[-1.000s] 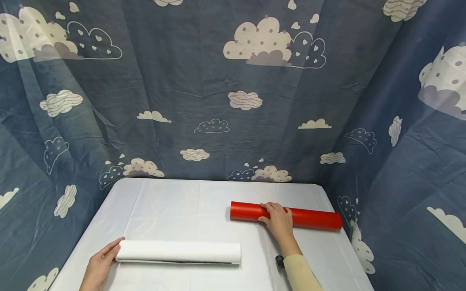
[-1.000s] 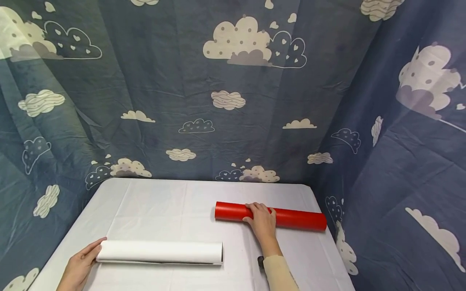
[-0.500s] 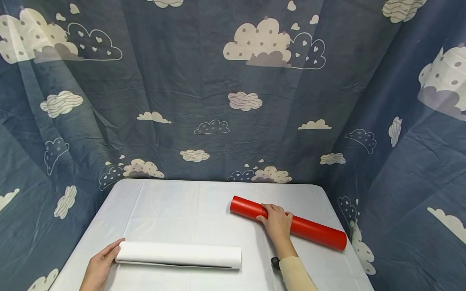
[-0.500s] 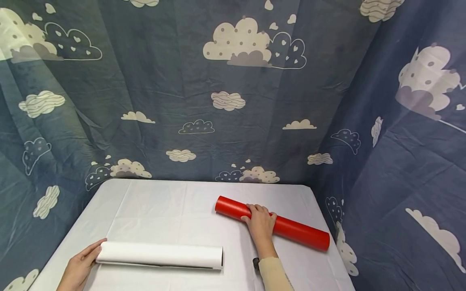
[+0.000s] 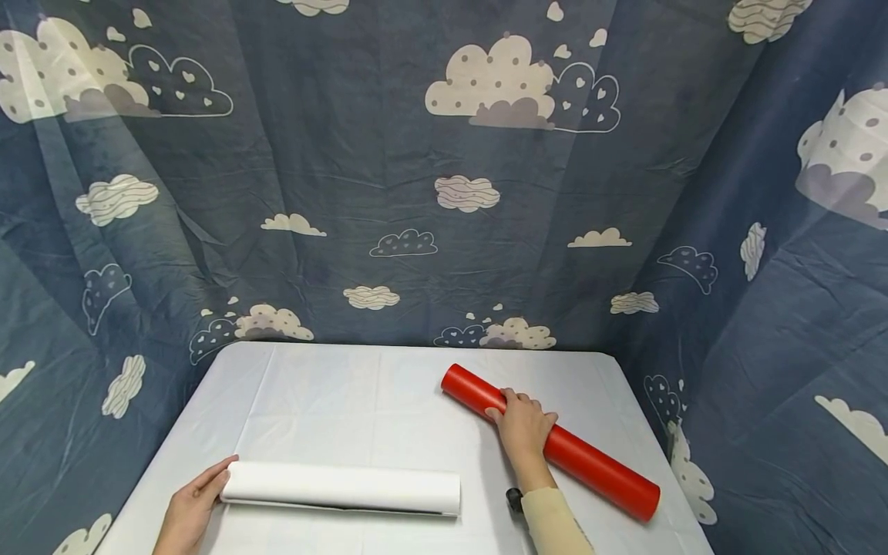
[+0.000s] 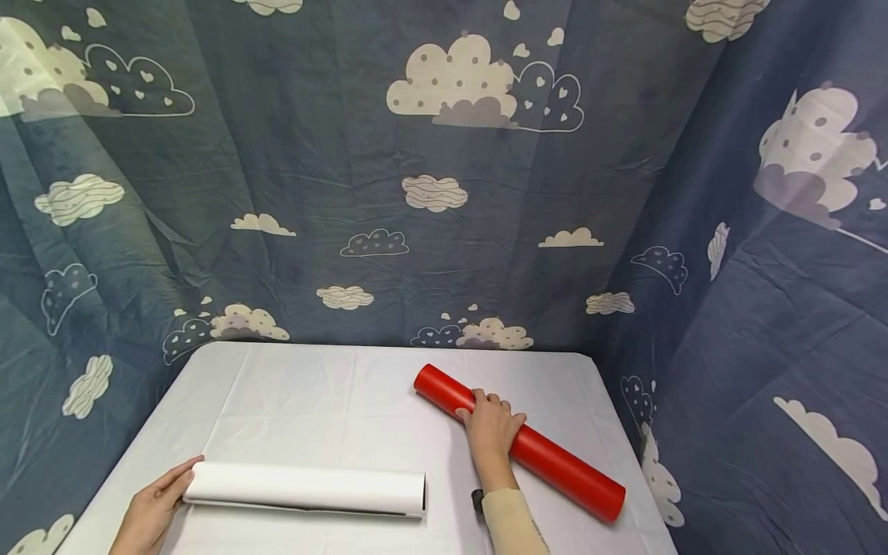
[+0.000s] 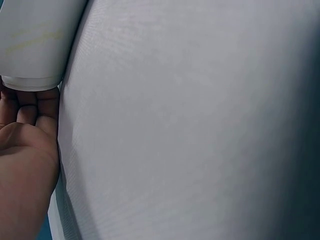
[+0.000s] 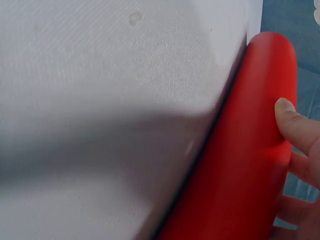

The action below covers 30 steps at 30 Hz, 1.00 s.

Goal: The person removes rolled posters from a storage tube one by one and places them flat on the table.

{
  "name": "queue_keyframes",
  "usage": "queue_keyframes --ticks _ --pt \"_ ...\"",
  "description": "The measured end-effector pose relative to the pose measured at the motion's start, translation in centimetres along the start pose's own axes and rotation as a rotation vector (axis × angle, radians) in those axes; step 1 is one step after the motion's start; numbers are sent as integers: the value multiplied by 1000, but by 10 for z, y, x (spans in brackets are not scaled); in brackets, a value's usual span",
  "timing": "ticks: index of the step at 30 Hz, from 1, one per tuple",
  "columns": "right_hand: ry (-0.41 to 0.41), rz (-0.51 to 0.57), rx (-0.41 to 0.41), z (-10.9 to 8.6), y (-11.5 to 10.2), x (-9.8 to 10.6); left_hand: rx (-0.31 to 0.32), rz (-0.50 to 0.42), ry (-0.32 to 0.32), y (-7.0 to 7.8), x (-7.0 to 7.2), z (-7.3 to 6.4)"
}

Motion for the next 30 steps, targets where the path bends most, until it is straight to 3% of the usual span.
queue_keyframes --ticks 9,21,30 --pt "-18 3 -56 -2 -5 4 -9 -8 -3 1 -1 -1" --pt "-50 -22 -65 -8 -5 1 0 -30 -3 -1 -2 -2" --pt "-70 33 -72 -9 2 9 3 -7 3 -1 -2 -1"
Point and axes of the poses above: each hand's wrist, its own z-axis towards the middle knuckle, its own x-axis out of the back of the hand, y = z × x, the point moved 6 cm from there along z, towards the middle knuckle, and after that the axes turned 11 degrees about y, right-handed, at the moved point
